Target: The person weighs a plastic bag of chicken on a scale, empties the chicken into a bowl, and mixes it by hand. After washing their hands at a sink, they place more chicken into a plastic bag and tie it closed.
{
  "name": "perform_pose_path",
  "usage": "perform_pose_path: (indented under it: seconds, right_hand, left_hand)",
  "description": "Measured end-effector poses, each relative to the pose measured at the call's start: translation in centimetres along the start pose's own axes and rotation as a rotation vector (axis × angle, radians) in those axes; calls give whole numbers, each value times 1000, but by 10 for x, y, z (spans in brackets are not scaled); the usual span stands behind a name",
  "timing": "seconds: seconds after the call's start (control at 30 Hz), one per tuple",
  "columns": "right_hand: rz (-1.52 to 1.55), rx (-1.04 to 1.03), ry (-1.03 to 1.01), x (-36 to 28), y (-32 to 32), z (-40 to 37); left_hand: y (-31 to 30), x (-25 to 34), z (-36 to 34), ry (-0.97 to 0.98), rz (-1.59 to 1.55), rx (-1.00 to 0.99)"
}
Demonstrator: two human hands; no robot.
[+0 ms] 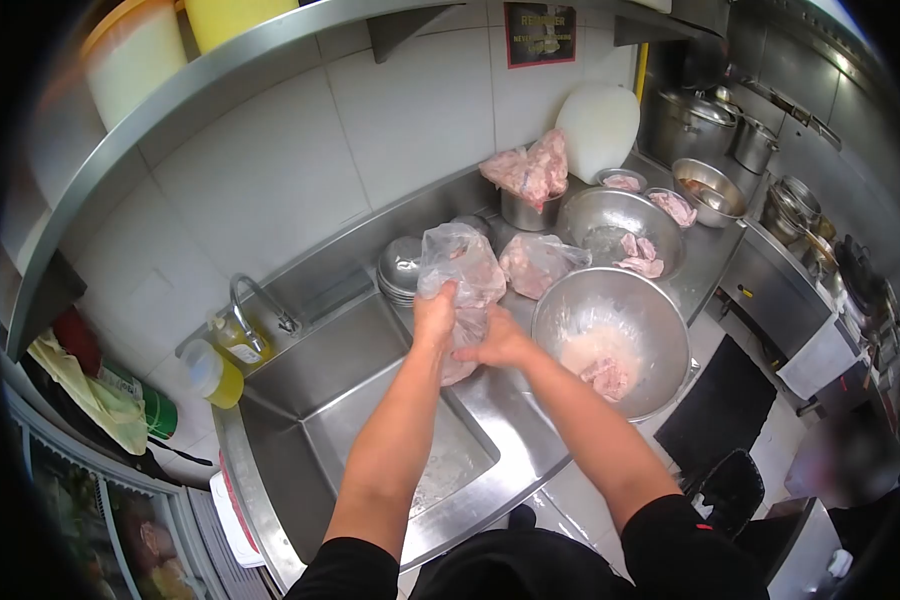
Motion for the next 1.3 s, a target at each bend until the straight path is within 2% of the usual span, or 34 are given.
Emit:
perform_pose_path:
  seconds: [0.1, 0.17, 0.2, 0.3, 0.33, 0.43, 0.47, 0.57, 0.6, 0.67, 0.7, 0.73, 0.83, 0.9, 0.97, 1.07, 1.13, 1.23, 1.3]
  right_hand:
    - [-35, 15, 130, -23, 13, -12]
    - [-155, 192, 83, -15, 22, -8]
    - [-215, 277, 60, -8, 30, -6]
    - [-212, 391, -129, 13, 36, 12]
    - [-173, 354, -170, 14, 36, 16]
    - [-94, 286, -245, 19, 48, 26]
    - [-98, 299, -241, 29, 61, 35]
    - [-34, 335, -275, 35, 71, 34]
    - [-4, 351, -300, 34, 70, 33]
    - [-239, 612, -455, 56, 104, 43]
    - [-317, 497, -418, 38, 92, 33]
    - [-395, 380, -390, 17, 77, 23]
    - [-216, 24, -277, 16, 74, 30]
    - [-205, 26, -366, 6, 69, 15]
    - [-260, -12, -439, -9, 61, -1]
    - [-405, -112, -512, -31, 70, -11]
    - [-478, -149, -519, -36, 75, -9]
    - [-498, 15, -680, -37, 79, -5]
    - [-385, 77, -814, -45, 69, -7]
  left_hand:
    - [13, 0, -6, -61, -4, -21]
    - [19, 5, -7, -76, 40, -91]
    - [20, 14, -12, -111, 111, -66]
    - [20, 39, -25, -196, -94, -232]
    - [20, 46, -28, -157, -100, -355]
    - [25, 78, -59, -129, 19, -116]
    - [30, 92, -72, 0, 213, -83]
    - [43, 109, -109, 610, 1118, -252]
    - [50, 104, -121, 541, 1375, -398]
    - [45, 60, -112, 938, 1930, -283]
    - [32, 35, -97, 1139, 2202, -200]
    - [6, 12, -68, 1263, 2101, -160]
    - [-27, 13, -59, 852, 2229, -123]
    - [-52, 5, -56, 493, 2148, -68]
    - [-79, -9, -43, 215, 2237, -179]
    - [-97, 0, -47, 220, 2135, -202]
    - [-102, 10, -58, 252, 2041, -337]
    - [-111, 34, -75, 182, 1787, -441]
    - [-119, 55, -92, 166, 1654, -431]
Point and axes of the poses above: each hand's wrist, its own z-axis towards the middle knuckle, its own y-axis out of the palm, x = y × z, the point moved 2 cm from there along z, towards the middle knuckle, and after that the axes turned 15 degrees about -y, right-handed, at the moved point
